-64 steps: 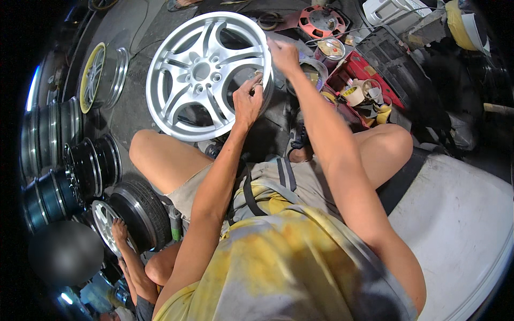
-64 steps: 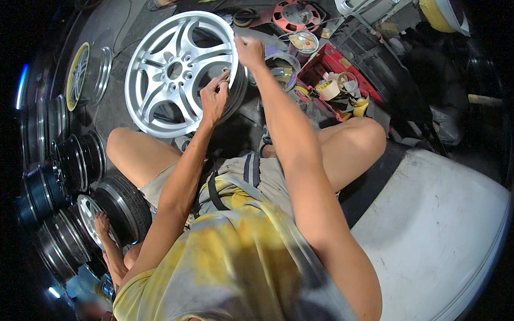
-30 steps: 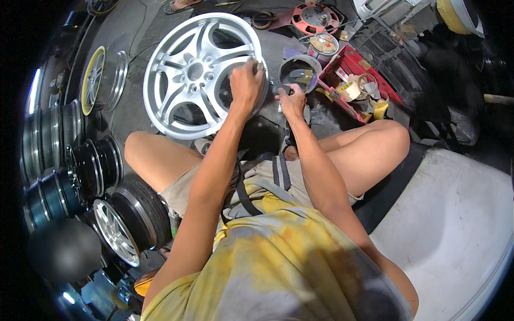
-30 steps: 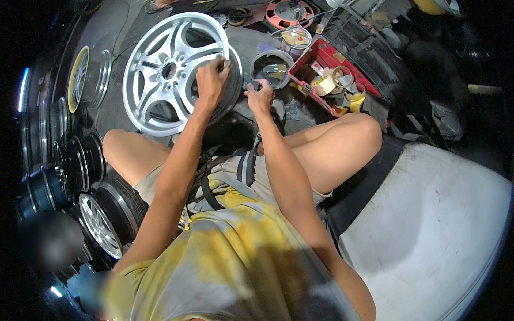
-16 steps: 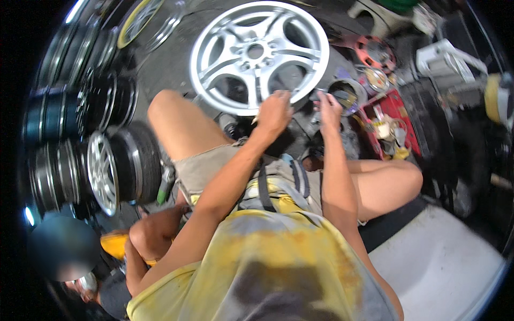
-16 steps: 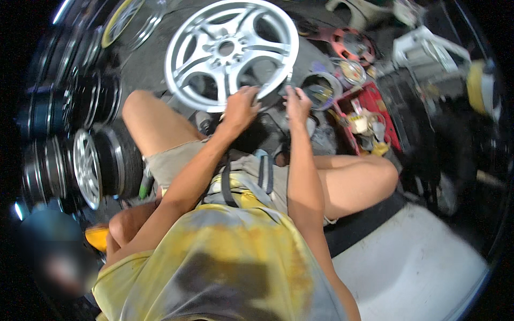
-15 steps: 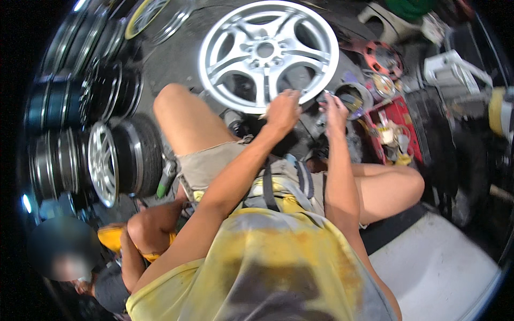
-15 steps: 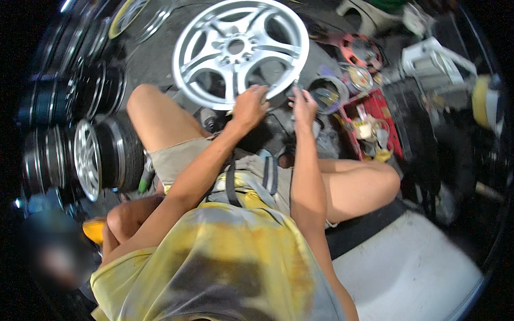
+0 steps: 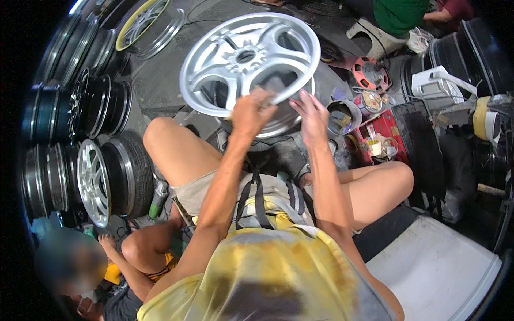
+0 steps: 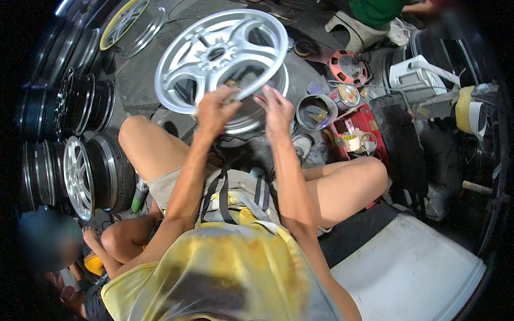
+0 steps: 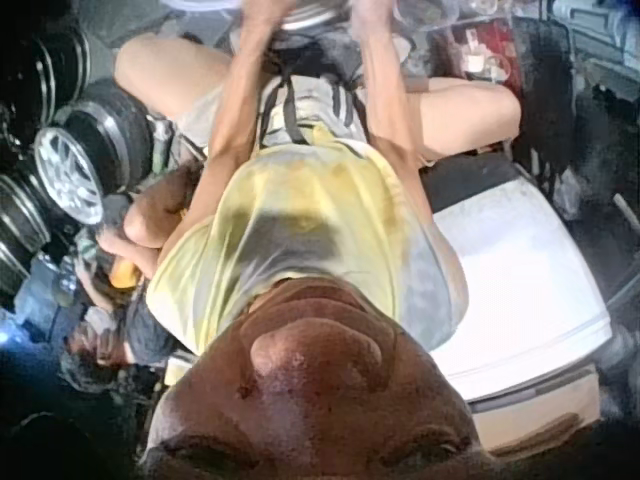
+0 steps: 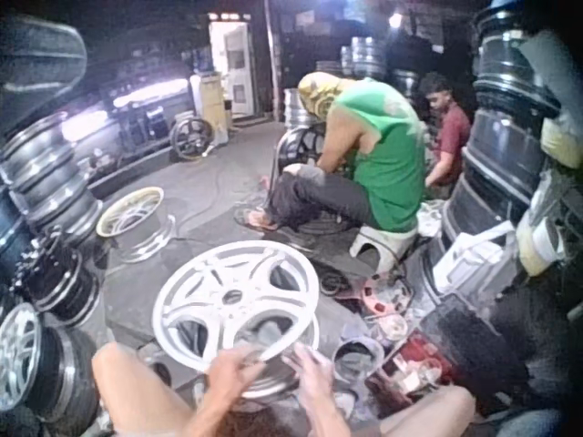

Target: The person scrubs a silver five-spoke wheel rim with a cloth, focusing on the spokes and inner barrel. They rotate the rim to access different areas and continue scrubbing by hand.

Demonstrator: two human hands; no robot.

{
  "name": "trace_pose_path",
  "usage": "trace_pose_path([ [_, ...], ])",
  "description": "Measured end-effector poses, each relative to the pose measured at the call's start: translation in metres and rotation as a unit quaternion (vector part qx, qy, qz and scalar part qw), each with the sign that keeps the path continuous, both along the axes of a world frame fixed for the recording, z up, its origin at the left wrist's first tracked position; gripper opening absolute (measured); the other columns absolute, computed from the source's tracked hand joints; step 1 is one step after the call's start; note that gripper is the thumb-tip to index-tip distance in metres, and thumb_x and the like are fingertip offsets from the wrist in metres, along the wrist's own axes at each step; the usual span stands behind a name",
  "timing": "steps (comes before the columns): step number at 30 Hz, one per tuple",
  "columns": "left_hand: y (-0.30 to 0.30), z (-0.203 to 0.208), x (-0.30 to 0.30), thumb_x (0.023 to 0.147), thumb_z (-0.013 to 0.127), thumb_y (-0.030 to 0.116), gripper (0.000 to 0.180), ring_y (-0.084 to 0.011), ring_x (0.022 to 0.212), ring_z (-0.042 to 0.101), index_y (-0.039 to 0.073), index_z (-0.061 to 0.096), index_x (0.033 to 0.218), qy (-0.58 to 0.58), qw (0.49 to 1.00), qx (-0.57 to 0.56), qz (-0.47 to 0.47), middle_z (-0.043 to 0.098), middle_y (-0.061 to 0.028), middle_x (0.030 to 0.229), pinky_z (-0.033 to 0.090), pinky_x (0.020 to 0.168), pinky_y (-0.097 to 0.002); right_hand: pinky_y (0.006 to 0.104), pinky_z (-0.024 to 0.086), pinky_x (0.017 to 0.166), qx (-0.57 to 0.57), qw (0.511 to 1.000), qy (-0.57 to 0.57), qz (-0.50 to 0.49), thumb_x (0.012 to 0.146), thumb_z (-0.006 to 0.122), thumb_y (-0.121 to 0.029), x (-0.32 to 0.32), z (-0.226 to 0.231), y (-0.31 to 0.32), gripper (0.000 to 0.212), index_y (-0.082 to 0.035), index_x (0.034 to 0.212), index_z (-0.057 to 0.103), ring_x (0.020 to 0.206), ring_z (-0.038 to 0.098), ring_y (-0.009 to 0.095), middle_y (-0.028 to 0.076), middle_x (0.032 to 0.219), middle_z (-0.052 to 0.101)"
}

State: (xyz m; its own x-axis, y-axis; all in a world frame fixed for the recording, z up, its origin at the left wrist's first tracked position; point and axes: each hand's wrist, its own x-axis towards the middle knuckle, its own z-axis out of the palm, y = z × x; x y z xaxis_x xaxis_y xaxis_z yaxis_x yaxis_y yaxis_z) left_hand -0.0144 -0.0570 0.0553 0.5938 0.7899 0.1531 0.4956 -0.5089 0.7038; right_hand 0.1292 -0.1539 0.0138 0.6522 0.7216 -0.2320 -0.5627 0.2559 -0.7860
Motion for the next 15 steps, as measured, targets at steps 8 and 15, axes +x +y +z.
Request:
trace_pose_path([
  [8,0.101,0.078,-0.018,0.081,0.087,0.024,0.026,-0.0147,0.075,0.068,0.008,0.080,0.100,-0.083,0.965,0.193,0.157,0.076,-0.0046,0.088,0.051,0.069,-0.0274,0.0317,0.054,0.077,0.007,0.935,-0.355,-0.001,0.101,0.066,-0.013,-0.013,0.074,0.104,0.023,0.005,0.113,0.073,0.088,0.068,0.014,0.010,0.095,0.072],
  [15,0.171,0.098,-0.023,0.081,0.089,0.027,0.029,-0.0108,0.079,0.064,0.006,0.080,0.100,-0.132,0.953,0.198,0.189,0.073,-0.0036,0.085,0.049,0.072,-0.0261,0.0408,0.052,0.079,-0.013,0.838,-0.526,-0.143,0.096,0.067,-0.010,0.038,0.071,0.164,0.023,0.000,0.114,0.075,0.089,0.068,0.033,0.015,0.100,0.072],
])
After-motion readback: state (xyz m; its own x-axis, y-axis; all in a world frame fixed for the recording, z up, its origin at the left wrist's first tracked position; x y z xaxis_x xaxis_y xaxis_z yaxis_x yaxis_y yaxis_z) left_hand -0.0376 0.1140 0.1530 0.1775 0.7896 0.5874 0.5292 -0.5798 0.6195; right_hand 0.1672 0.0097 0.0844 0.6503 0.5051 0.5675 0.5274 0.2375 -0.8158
